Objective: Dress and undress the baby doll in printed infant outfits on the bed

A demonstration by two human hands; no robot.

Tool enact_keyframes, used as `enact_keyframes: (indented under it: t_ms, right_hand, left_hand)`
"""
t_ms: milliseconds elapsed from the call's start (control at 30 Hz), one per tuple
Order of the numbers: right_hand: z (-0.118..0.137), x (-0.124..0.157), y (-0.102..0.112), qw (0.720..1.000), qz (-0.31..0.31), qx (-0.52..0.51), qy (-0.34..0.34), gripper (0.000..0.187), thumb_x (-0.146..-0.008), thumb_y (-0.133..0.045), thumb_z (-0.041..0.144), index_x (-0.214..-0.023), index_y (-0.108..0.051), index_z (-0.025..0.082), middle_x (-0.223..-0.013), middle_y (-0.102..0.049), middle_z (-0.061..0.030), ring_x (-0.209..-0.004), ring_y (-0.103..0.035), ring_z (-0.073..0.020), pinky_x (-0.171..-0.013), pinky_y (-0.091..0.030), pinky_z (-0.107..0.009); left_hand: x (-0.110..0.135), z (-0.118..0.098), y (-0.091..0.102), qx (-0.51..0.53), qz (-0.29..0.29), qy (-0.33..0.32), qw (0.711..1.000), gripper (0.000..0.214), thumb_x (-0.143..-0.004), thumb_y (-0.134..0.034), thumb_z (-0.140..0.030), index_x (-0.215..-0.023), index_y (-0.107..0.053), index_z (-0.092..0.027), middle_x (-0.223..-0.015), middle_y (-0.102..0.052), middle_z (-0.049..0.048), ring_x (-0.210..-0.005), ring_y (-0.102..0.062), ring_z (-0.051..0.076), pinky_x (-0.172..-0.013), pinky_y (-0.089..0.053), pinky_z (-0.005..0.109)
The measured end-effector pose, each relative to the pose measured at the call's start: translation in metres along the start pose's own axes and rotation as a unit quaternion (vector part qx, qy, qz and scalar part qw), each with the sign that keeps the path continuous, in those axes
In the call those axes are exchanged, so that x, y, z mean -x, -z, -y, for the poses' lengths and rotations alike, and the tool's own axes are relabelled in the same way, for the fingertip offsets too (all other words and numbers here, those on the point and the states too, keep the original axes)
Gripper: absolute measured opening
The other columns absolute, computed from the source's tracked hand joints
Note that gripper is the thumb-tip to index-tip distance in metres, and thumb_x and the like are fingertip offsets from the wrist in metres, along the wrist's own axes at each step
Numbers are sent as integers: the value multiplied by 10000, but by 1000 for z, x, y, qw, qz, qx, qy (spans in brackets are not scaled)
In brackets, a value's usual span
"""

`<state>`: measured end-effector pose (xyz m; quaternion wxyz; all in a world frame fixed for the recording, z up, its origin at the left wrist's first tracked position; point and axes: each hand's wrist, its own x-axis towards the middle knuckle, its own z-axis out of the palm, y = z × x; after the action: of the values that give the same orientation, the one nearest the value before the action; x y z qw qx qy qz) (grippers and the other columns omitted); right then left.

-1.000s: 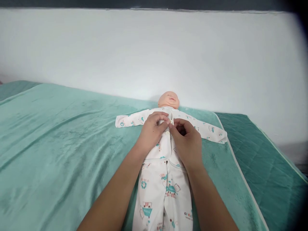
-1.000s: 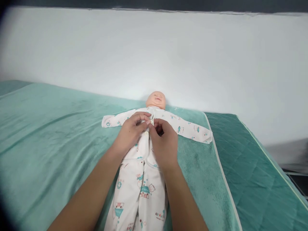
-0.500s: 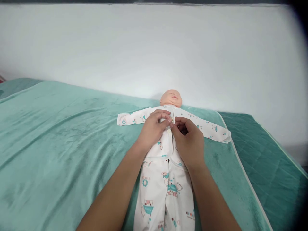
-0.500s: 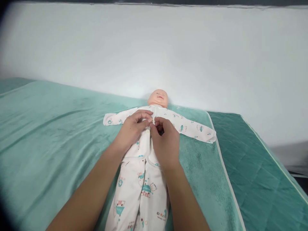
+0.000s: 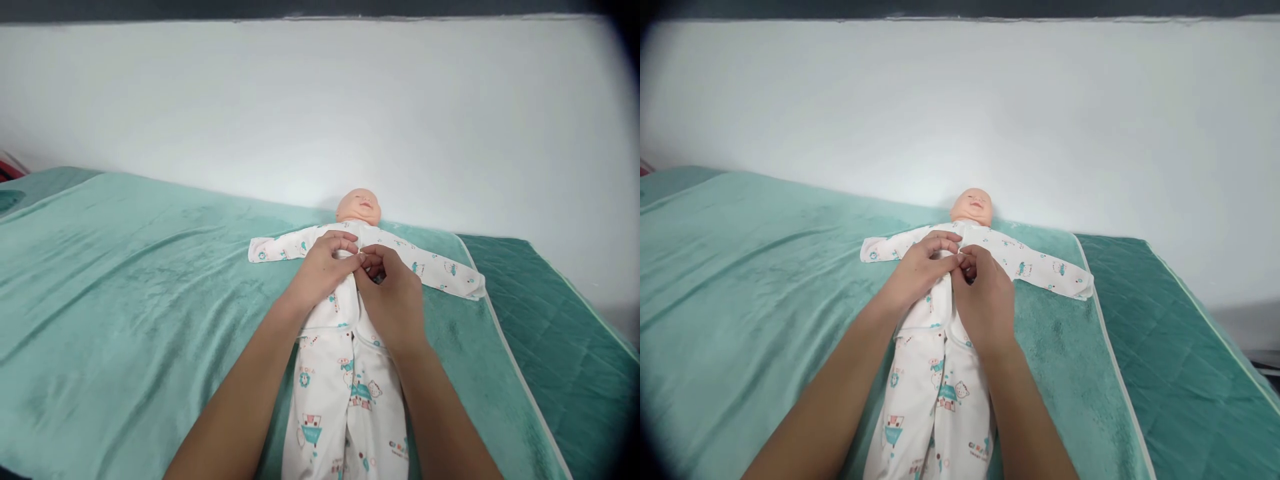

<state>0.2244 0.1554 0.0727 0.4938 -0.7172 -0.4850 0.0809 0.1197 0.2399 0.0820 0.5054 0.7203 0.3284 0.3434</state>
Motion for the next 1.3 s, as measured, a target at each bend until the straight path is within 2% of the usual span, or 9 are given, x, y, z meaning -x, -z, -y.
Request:
enact_keyframes:
  t_ms: [167,433,600,700,767,967,1167,1300]
  right_hand:
    - [0,0,0,1000,17,1,11,242,-858,-584,287,-1085,-662,258,-803,-676,16,-730,-597,-167,-724,-443,-323]
    - [-3,-2,0,998,24,-52,-22,304,-824,-607,287,-1127,-635,270,-825,-660,22,-706,-565,-153,-686,-447,-301]
    - [-8,-4,3,993,40,-106,-9,287,-843,-589,297,-1123,-631,248,-877,-642,8,-717,-547,-139,-691,-454,-286]
    - [-11,-5,4,990,15,-135,-32,246,-857,-569,306,-1079,-638,225,-890,-639,-2,-717,-553,-135,-687,-455,-279]
    - [-12,-5,3,992,-5,-121,-40,230,-843,-575,299,-1047,-645,220,-919,-645,-11,-701,-549,-131,-684,-451,-283]
    - [-14,-6,-1,996,-27,-88,-18,190,-818,-597,277,-992,-649,220,-958,-653,-20,-742,-549,-140,-723,-453,-292]
    - [-15,-6,0,996,-18,-85,-25,195,-812,-600,281,-983,-670,219,-932,-663,-19,-732,-543,-143,-708,-440,-290]
    - [-16,-6,1,995,-14,-90,-30,199,-810,-598,279,-981,-682,221,-923,-669,-18,-725,-542,-143,-703,-435,-288]
  left_hand:
    - [0,0,-1,-9,-7,-5,1000,161,-809,-574,-160,-812,-724,-216,-1275,-619,26,-1072,-609,202,-908,-508,340]
    - [-1,-3,-2,-52,-46,-13,997,151,-772,-593,-151,-778,-728,-216,-1278,-626,23,-1128,-598,214,-977,-476,352]
    - [-2,1,-5,-69,-78,-33,994,157,-765,-587,-153,-785,-731,-213,-1261,-634,19,-1112,-608,191,-875,-482,293]
    - [-2,2,-5,-56,-80,-14,995,136,-769,-602,-178,-799,-731,-206,-1261,-635,18,-941,-639,156,-724,-485,267]
    - [-2,2,-5,-44,-73,-10,996,131,-782,-609,-196,-816,-735,-205,-1261,-635,21,-870,-632,142,-688,-481,263]
    - [-4,4,-3,-24,-45,-35,998,136,-842,-601,-203,-824,-736,-215,-1223,-651,28,-1124,-588,201,-971,-459,339]
    - [-4,6,2,-23,-9,-38,999,165,-888,-561,-211,-831,-716,-224,-1284,-626,29,-1198,-557,217,-1009,-437,372]
    - [-5,8,2,-32,-20,-48,998,102,-866,-589,-185,-830,-681,-212,-1271,-631,33,-1203,-558,208,-1039,-415,365]
